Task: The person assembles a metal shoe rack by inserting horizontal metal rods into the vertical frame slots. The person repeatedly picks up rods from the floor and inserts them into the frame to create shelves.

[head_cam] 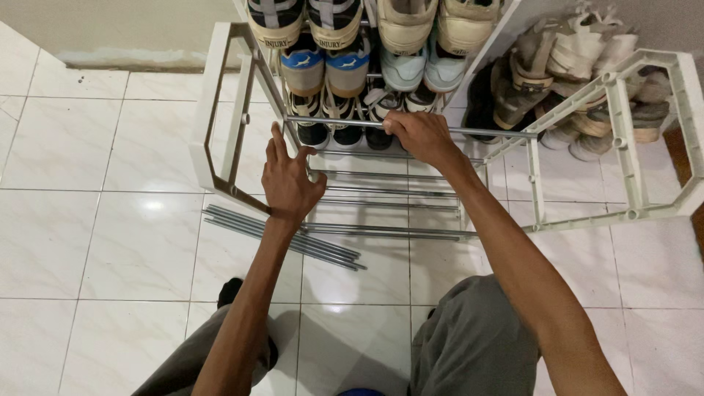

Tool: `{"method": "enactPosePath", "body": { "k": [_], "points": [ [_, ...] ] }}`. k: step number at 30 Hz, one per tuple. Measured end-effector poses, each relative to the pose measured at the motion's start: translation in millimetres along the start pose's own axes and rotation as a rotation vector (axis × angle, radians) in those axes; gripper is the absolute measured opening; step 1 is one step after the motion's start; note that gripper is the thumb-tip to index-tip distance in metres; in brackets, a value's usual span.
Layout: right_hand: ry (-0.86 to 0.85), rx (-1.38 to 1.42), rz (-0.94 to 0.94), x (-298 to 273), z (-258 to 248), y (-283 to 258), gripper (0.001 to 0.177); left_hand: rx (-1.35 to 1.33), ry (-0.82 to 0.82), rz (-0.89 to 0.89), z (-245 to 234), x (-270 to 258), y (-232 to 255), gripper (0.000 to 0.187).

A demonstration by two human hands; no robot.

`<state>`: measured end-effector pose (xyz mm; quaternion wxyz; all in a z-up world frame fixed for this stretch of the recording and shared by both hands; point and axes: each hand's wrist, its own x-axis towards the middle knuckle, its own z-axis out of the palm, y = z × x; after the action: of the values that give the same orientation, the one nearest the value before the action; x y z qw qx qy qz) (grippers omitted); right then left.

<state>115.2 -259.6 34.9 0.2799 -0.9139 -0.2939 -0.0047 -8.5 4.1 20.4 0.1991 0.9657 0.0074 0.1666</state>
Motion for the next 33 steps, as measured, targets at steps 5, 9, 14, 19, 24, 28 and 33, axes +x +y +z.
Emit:
{"method": "enactPosePath", "body": {
  "k": [5, 9, 14, 19, 24, 28, 33],
  "points": [
    [0.115, -0.044, -0.031, -9, -4, -20, 0.027, 0.006, 0.018, 0.01, 1, -1, -1, 0.053],
    [0.361, -0.096, -0.252, -11, 15, -25, 0.02, 0.024, 0.045, 0.022, 3, -1, 0, 0.059],
    [0.353, -0.099, -0.235, -11, 22, -22, 0.017, 0.023, 0.065, 0.032, 3, -3, 2, 0.058],
    [0.262, -0.048, -0.213, -6, 13, -21, 0.026, -0.01, 0.055, 0.024, -1, -4, 3, 0.055],
    [0.146, -0.035, -0.142, 1, 12, -13, 0.039, -0.037, 0.056, 0.043, -3, -3, 3, 0.045],
    [-0.025, 0.013, -0.002, 11, 13, -4, 0.044, -0.039, 0.026, 0.039, -5, -4, 3, 0.042],
    [-0.162, 0.116, 0.116, 23, 11, 4, 0.04, -0.019, 0.024, 0.056, -4, -3, 1, 0.041]
  ]
}}
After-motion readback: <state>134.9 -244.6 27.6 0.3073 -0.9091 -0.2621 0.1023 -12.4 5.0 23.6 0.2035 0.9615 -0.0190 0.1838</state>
